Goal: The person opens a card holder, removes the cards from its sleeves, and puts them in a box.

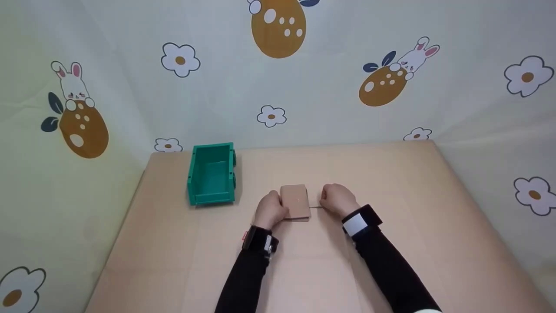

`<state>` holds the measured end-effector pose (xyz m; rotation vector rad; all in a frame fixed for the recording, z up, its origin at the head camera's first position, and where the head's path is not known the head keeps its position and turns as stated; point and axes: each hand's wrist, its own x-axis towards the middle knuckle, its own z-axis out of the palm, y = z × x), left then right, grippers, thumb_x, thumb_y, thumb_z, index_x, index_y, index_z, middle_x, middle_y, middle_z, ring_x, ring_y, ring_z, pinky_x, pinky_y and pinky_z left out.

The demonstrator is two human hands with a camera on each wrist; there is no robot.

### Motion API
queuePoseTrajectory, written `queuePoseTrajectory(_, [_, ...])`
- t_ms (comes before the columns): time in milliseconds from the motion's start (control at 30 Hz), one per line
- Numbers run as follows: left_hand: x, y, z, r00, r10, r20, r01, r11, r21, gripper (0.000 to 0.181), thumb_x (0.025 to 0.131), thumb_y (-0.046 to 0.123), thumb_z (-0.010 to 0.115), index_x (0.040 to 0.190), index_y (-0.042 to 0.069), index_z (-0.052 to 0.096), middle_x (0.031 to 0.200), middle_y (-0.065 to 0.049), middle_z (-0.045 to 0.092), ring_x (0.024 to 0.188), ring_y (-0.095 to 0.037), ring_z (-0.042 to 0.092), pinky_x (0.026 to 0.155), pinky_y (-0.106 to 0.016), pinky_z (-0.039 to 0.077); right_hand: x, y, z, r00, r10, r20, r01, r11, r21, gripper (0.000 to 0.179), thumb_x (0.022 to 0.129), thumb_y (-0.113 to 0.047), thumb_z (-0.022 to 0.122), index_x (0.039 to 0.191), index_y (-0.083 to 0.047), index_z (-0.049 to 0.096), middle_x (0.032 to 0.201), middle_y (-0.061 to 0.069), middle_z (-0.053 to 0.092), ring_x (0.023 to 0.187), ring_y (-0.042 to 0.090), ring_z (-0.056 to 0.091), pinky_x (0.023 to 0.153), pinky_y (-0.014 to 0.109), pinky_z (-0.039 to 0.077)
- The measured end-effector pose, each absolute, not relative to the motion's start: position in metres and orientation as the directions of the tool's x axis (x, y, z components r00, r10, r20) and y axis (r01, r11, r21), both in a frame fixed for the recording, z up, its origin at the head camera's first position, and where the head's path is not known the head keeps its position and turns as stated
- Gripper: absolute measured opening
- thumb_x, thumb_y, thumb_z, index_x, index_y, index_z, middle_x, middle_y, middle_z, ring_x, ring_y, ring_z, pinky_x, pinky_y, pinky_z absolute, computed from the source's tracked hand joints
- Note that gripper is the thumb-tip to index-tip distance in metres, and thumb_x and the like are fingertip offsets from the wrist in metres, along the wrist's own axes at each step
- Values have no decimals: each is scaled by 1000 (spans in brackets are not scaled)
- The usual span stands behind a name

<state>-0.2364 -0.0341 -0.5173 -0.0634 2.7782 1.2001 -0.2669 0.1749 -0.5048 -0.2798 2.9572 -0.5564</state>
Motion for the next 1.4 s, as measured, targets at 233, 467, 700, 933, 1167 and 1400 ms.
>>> queuePoseTrajectory(233, [-237,-33,-517,-989,1,-146,-106,679,727,15,82,0,68,87,3,54,78,-5,53,72,-22,50,66,-33,44,-269,176,-506,-974,-196,-116,-139,917,-375,11,84,-11,68,76,-7,62,73,4,59,68,22,56,67,39,48])
queuePoseTrajectory(467, [-237,-31,-515,-987,-8,-160,-122,685,718,15,83,1,68,89,3,55,80,-6,54,73,-22,51,67,-33,45,-269,177,-508,-973,-201,-111,-142,906,-399,12,83,-10,68,74,-8,61,72,3,59,67,21,55,66,37,47])
queuePoseTrajectory(700, [-238,-30,-514,-992,17,-126,-76,718,692,14,80,-2,66,87,3,55,78,-6,54,72,-22,50,69,-36,45,-270,179,-508,-971,-218,-96,-160,896,-414,12,83,-10,67,73,-7,60,71,2,58,66,21,54,66,36,46])
queuePoseTrajectory(933, [-237,-27,-508,-995,-20,-100,-80,765,639,13,80,0,66,89,0,58,81,-9,57,74,-23,53,72,-39,48,-270,180,-509,-971,-223,-88,-165,889,-427,11,82,-9,68,73,-7,62,71,2,58,69,23,56,69,38,48])
queuePoseTrajectory(1167, [-237,-12,-495,-999,-34,40,-6,831,557,12,86,4,63,96,-3,62,90,-17,61,81,-29,62,71,-44,51,-270,181,-510,-969,-239,-67,-189,885,-425,12,81,-9,68,71,-8,61,70,2,58,68,23,56,69,39,47])
queuePoseTrajectory(1400, [-237,11,-492,-998,58,36,68,889,453,10,90,6,58,91,1,67,91,-15,63,86,-29,63,68,-42,53,-270,182,-512,-968,-245,-51,-199,878,-435,13,79,-9,68,69,-9,60,68,1,57,67,23,55,67,38,46])
